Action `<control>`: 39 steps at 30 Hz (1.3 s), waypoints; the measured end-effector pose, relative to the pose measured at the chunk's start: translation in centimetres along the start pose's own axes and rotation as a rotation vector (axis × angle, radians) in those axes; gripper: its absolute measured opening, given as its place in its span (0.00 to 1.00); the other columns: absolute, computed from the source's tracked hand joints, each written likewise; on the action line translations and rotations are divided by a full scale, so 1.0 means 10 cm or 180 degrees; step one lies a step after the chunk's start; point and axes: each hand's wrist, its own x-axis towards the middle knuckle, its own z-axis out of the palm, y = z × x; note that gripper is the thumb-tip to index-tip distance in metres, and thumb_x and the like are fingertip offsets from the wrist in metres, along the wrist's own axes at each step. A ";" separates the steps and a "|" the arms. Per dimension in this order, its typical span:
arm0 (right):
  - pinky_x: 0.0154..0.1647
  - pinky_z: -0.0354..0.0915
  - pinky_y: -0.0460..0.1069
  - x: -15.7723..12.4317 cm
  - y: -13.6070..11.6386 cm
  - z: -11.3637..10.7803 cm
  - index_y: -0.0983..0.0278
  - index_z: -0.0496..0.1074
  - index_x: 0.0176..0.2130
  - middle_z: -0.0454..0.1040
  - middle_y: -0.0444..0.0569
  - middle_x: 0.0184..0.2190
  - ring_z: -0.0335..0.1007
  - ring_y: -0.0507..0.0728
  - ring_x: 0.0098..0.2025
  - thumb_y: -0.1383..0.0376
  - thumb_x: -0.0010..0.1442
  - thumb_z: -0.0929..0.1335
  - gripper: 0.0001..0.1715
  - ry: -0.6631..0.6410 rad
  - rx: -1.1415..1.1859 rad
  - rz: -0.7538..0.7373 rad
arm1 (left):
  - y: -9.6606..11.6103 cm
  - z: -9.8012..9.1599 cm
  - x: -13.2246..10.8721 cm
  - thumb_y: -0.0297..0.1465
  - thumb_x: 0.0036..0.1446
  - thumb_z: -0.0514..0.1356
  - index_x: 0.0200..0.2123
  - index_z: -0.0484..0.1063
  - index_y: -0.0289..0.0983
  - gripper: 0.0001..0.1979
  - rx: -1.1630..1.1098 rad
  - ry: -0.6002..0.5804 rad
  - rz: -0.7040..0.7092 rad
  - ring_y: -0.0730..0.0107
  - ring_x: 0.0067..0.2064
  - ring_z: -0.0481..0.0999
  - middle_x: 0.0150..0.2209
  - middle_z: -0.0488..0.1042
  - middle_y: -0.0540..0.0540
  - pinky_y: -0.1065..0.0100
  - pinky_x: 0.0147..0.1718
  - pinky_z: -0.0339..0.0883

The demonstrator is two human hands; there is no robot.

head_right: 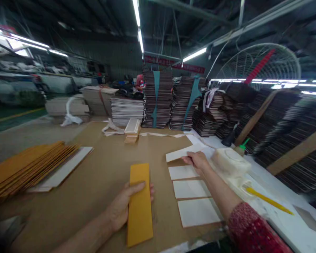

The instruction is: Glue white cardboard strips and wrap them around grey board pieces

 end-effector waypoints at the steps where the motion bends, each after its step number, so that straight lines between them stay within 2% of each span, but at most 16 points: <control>1: 0.41 0.75 0.53 0.00 0.04 0.02 0.68 0.72 0.52 0.75 0.53 0.47 0.75 0.56 0.42 0.59 0.68 0.70 0.18 0.0001 -0.0007 0.0032 | 0.01 0.01 -0.01 0.27 0.61 0.64 0.39 0.77 0.29 0.06 0.0001 -0.0014 -0.0004 0.64 0.34 0.82 0.35 0.82 0.38 0.64 0.38 0.79; 4: 0.41 0.75 0.53 0.01 0.12 0.03 0.66 0.72 0.52 0.75 0.51 0.47 0.75 0.56 0.42 0.59 0.68 0.69 0.17 0.0060 -0.0200 0.0074 | 0.02 0.02 -0.03 0.26 0.60 0.64 0.39 0.77 0.29 0.05 -0.0011 -0.0009 0.0001 0.63 0.35 0.82 0.36 0.82 0.38 0.63 0.39 0.79; 7: 0.42 0.74 0.54 0.02 0.14 -0.10 0.66 0.71 0.53 0.74 0.52 0.47 0.75 0.57 0.42 0.58 0.68 0.69 0.18 0.0201 -0.0674 0.0060 | 0.02 0.04 -0.06 0.25 0.60 0.64 0.40 0.76 0.29 0.05 -0.0058 0.0079 0.0030 0.62 0.36 0.82 0.38 0.82 0.38 0.62 0.39 0.79; 11: 0.43 0.74 0.55 0.11 0.04 -0.22 0.65 0.72 0.52 0.74 0.52 0.48 0.74 0.57 0.43 0.56 0.69 0.68 0.18 0.0341 -0.1541 -0.0365 | 0.02 0.09 -0.06 0.23 0.60 0.64 0.39 0.76 0.29 0.04 -0.0090 0.0110 0.0007 0.62 0.36 0.82 0.39 0.82 0.37 0.61 0.38 0.80; 13: 0.47 0.73 0.57 0.17 0.00 -0.14 0.64 0.72 0.52 0.74 0.52 0.50 0.74 0.58 0.46 0.56 0.69 0.68 0.18 0.0227 -0.1966 -0.0763 | 0.03 0.11 -0.05 0.23 0.60 0.64 0.39 0.75 0.29 0.04 -0.0115 0.0102 -0.0007 0.62 0.36 0.83 0.39 0.82 0.37 0.61 0.38 0.80; 18: 0.54 0.69 0.62 0.24 0.03 0.29 0.63 0.72 0.54 0.71 0.53 0.56 0.71 0.61 0.54 0.57 0.68 0.69 0.18 -0.0380 -0.2763 -0.1743 | 0.07 0.08 -0.07 0.23 0.61 0.63 0.40 0.75 0.29 0.05 -0.0100 0.0177 0.0019 0.60 0.36 0.83 0.40 0.83 0.35 0.60 0.39 0.80; 21: 0.56 0.68 0.63 0.21 0.09 0.42 0.63 0.72 0.55 0.71 0.54 0.56 0.70 0.62 0.55 0.58 0.68 0.69 0.19 -0.0489 -0.3090 -0.1963 | 0.09 0.04 -0.08 0.23 0.60 0.64 0.40 0.75 0.28 0.05 -0.0090 0.0245 0.0012 0.60 0.37 0.83 0.41 0.83 0.34 0.60 0.40 0.80; 24: 0.56 0.67 0.64 0.14 0.13 0.40 0.64 0.72 0.54 0.71 0.54 0.56 0.69 0.63 0.56 0.57 0.68 0.69 0.19 -0.0475 -0.3311 -0.2002 | 0.08 0.01 -0.08 0.24 0.59 0.65 0.41 0.76 0.27 0.07 -0.0028 0.0145 -0.0066 0.59 0.38 0.84 0.41 0.83 0.33 0.60 0.42 0.79; 27: 0.56 0.67 0.64 0.06 0.13 0.34 0.64 0.72 0.54 0.71 0.54 0.56 0.69 0.63 0.56 0.58 0.68 0.69 0.19 -0.0476 -0.3346 -0.1989 | 0.08 0.02 -0.06 0.25 0.58 0.65 0.41 0.77 0.28 0.08 -0.0013 0.0115 -0.0102 0.59 0.38 0.84 0.42 0.83 0.33 0.61 0.42 0.79; 31: 0.57 0.66 0.64 -0.13 0.09 0.36 0.64 0.72 0.53 0.71 0.54 0.56 0.69 0.63 0.56 0.57 0.67 0.70 0.18 -0.0517 -0.2988 -0.1963 | 0.10 0.04 -0.06 0.25 0.60 0.57 0.42 0.77 0.25 0.12 -0.0263 0.0074 -0.0260 0.58 0.37 0.84 0.41 0.82 0.30 0.60 0.41 0.78; 34: 0.55 0.66 0.61 -0.38 0.05 0.50 0.64 0.73 0.48 0.73 0.53 0.51 0.70 0.61 0.53 0.55 0.68 0.68 0.16 -0.0793 -0.2444 -0.1927 | 0.08 0.05 -0.05 0.23 0.54 0.59 0.41 0.76 0.28 0.11 -0.0401 -0.0057 0.0167 0.56 0.40 0.83 0.42 0.83 0.32 0.59 0.43 0.77; 37: 0.40 0.70 0.52 -0.70 0.07 0.67 0.63 0.73 0.37 0.76 0.48 0.35 0.74 0.56 0.39 0.48 0.68 0.64 0.23 -0.1480 -0.1878 -0.1634 | 0.04 0.05 -0.03 0.25 0.47 0.66 0.42 0.76 0.31 0.16 -0.0244 -0.0143 0.0588 0.56 0.37 0.83 0.39 0.83 0.35 0.60 0.39 0.75; 39: 0.29 0.66 0.48 -0.90 0.10 0.78 0.62 0.71 0.34 0.75 0.45 0.28 0.72 0.54 0.30 0.42 0.65 0.63 0.28 -0.1915 -0.1564 -0.1347 | 0.03 0.05 -0.03 0.27 0.44 0.69 0.43 0.76 0.31 0.20 -0.0163 -0.0184 0.0685 0.55 0.34 0.82 0.36 0.83 0.36 0.61 0.36 0.74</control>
